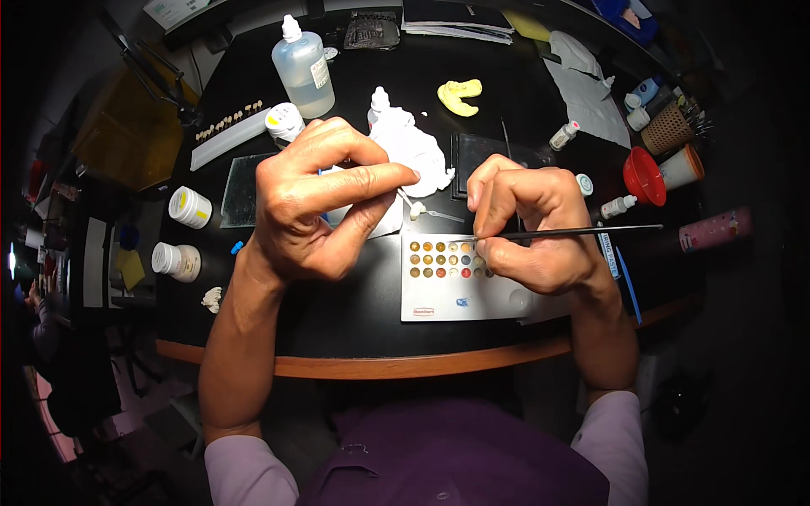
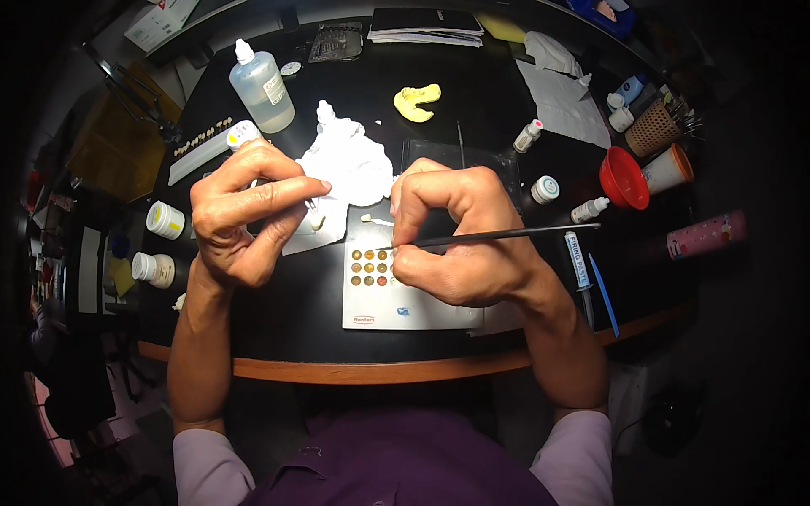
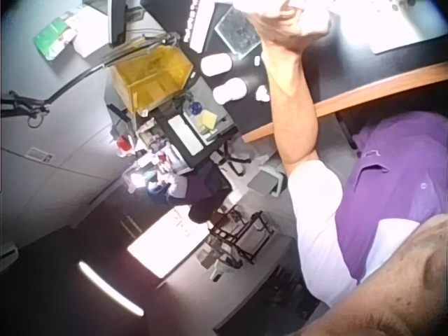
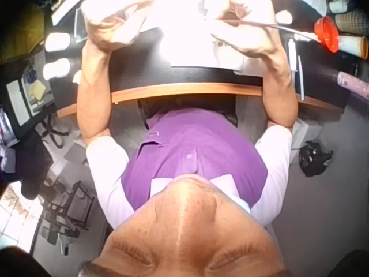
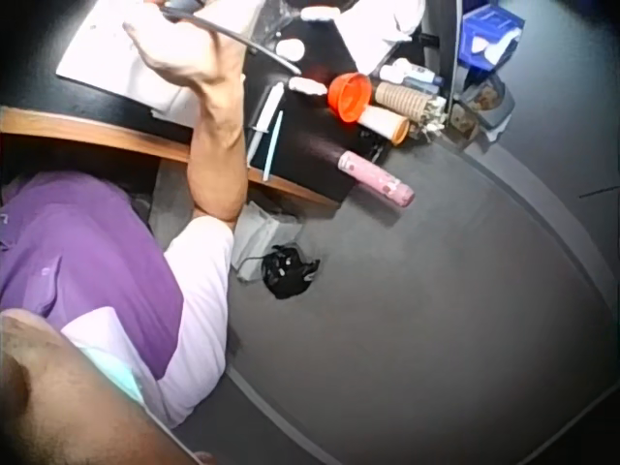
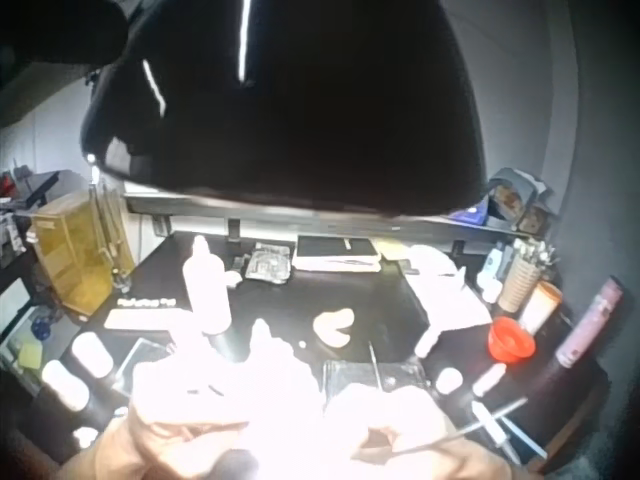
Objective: The person applies pigment to a dental crown using a fine brush and a palette, mounts the crown onto a firing peg with tweezers, and brushes additional stain onto the tooth.
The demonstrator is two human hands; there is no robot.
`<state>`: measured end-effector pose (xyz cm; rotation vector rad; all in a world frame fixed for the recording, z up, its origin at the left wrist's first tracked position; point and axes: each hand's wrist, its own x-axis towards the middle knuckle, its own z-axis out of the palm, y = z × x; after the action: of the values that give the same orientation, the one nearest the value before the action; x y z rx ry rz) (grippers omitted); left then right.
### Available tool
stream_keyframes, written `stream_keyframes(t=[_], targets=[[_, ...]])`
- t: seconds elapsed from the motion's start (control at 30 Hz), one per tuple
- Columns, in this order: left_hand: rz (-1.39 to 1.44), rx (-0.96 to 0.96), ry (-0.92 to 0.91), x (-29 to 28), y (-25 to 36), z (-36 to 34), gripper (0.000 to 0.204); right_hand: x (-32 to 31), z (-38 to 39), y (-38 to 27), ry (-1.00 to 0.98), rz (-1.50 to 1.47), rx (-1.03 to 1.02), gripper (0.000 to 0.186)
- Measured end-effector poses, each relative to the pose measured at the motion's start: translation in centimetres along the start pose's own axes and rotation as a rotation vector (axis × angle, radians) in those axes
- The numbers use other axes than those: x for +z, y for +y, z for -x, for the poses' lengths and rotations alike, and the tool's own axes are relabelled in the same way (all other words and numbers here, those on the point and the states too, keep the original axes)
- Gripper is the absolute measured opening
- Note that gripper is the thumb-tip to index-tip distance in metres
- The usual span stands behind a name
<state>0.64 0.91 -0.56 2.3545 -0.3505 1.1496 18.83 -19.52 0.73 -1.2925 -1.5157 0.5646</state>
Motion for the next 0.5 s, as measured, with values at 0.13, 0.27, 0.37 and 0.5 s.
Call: stream_keyframes(t=[0.13,0.27,0.37,0.5], targets=[[-0.003,-0.009,0.004,-0.4,0.4,-0.1,0.038,0.3,-0.1,0.5,-0.102,0.133,0.144,0.006],[-0.002,0.020,-0.001,-0.2,0.4,0.0,0.037,0.7,0.0,1.4,-0.147,0.196,0.168,0.012],[-0.001,0.023,0.003,0.0,0.3,0.1,0.038,0.9,0.1,1.9,-0.172,0.220,0.184,0.012],[0.006,0.037,0.013,0.2,0.3,0.1,0.038,1.1,0.1,1.9,-0.175,0.256,0.186,0.014]])
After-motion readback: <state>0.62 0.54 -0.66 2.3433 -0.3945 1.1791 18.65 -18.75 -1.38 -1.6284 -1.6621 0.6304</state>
